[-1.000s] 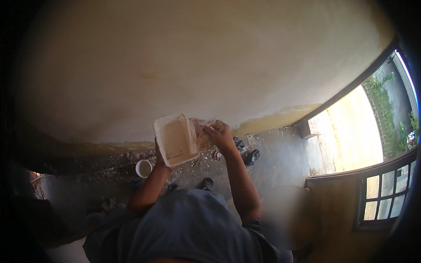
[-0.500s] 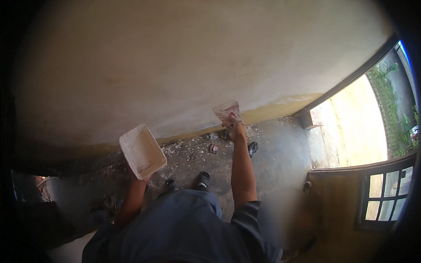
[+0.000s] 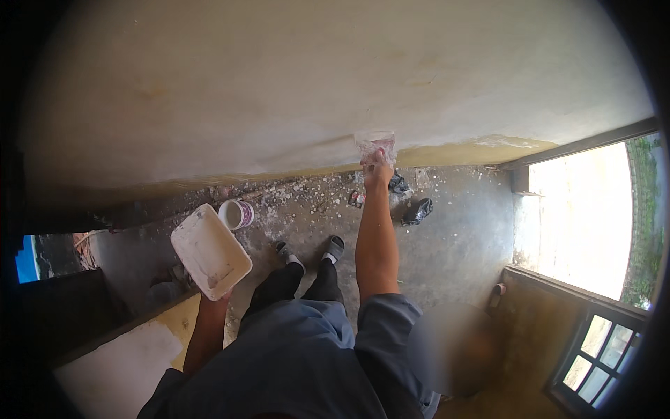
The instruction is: The person applies plaster to a wall using a hand tool while holding a container of wet plaster. They repeatedly dip the tool into the container and smooth the plaster onto the upper section of the wall.
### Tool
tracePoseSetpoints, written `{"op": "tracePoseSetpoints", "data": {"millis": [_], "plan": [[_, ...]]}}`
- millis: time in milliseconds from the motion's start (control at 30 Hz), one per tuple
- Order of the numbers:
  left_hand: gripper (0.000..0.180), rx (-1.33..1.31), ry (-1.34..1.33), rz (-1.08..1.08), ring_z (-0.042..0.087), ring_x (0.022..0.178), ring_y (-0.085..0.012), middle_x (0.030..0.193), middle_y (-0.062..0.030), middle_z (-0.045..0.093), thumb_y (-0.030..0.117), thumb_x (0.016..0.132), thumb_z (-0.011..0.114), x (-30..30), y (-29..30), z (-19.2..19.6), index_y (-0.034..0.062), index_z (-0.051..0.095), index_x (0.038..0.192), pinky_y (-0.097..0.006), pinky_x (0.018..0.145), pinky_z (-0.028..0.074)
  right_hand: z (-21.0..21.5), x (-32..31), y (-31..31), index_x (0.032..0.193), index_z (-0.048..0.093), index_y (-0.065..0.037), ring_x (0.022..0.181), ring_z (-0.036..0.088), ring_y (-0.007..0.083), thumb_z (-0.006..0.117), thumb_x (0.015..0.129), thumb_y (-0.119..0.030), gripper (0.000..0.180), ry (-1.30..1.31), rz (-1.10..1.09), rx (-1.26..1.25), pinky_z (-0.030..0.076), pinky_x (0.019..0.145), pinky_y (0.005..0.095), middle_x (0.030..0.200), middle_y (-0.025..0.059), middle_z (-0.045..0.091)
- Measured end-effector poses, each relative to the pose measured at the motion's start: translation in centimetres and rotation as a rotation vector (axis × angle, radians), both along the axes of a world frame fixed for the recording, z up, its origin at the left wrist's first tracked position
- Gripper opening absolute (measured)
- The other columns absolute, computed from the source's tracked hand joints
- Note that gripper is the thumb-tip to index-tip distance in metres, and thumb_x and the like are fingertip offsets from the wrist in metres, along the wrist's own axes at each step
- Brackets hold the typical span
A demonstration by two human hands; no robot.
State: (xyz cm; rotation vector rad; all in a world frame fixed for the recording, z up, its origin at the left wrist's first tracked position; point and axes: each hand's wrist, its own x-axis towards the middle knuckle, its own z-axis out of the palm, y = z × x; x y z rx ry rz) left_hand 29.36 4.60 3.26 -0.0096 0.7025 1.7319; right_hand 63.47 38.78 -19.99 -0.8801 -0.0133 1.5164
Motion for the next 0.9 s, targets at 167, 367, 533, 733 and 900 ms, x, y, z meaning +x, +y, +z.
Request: {"op": "tracePoseSetpoints", "data": {"millis": [167, 367, 533, 733, 900], "plan": [[0.065, 0.01, -0.017, 0.024, 0.055, 0.124, -0.0363, 0.141, -0.0113, 0.052, 0.057, 0.096, 0.046, -0.2, -1.7, -0.8, 0.0149, 0.042, 0.145, -0.058, 0.101, 0.046, 8.2, -1.9, 1.7, 0.109, 0.056, -0.004, 0.081, 0.062, 0.0282, 0.059, 0.093, -0.005, 0.016, -0.15, -0.078, -0.172, 0.057, 0.069, 0.0416, 0.089, 0.0089, 0.057], [0.065, 0.081, -0.074, -0.019, 0.055, 0.124, -0.0363, 0.141, -0.0113, 0.052, 0.057, 0.096, 0.046, -0.7, -1.0, -1.2, 0.0148, 0.042, 0.146, -0.058, 0.101, 0.046, 17.4, -0.9, 2.9, 0.112, 0.054, 0.0, 0.089, 0.062, 0.0313, 0.059, 0.089, 0.001, 0.024, -0.227, -0.078, -0.136, 0.06, 0.078, 0.0445, 0.102, 0.0135, 0.057], [0.066, 0.159, -0.134, -0.058, 0.055, 0.124, -0.0362, 0.142, -0.0113, 0.052, 0.057, 0.096, 0.047, -1.5, 0.3, -0.8, 0.0148, 0.042, 0.146, -0.058, 0.102, 0.046, 29.3, 0.3, 3.0, 0.111, 0.056, 0.004, 0.1, 0.062, 0.0347, 0.057, 0.089, 0.002, 0.021, -0.363, -0.09, 0.044, 0.059, 0.086, 0.0483, 0.109, 0.0175, 0.059], [0.066, 0.158, -0.169, -0.091, 0.055, 0.124, -0.0362, 0.142, -0.0113, 0.051, 0.057, 0.095, 0.047, -2.2, -0.6, -1.4, 0.0147, 0.041, 0.146, -0.058, 0.102, 0.046, 42.1, 1.7, 2.0, 0.121, 0.052, 0.008, 0.109, 0.06, 0.0368, 0.054, 0.093, 0.003, 0.029, -0.441, -0.121, 0.219, 0.053, 0.099, 0.0514, 0.116, 0.021, 0.059], [0.067, 0.128, -0.166, -0.085, 0.055, 0.125, -0.0362, 0.142, -0.0114, 0.051, 0.057, 0.095, 0.048, -2.0, -1.2, -1.8, 0.0146, 0.041, 0.146, -0.058, 0.102, 0.046, 38.2, 3.1, -1.9, 0.123, 0.055, 0.002, 0.104, 0.063, 0.0312, 0.06, 0.093, -0.004, 0.031, -0.358, -0.093, 0.33, 0.055, 0.085, 0.0452, 0.11, 0.0167, 0.063]]}}
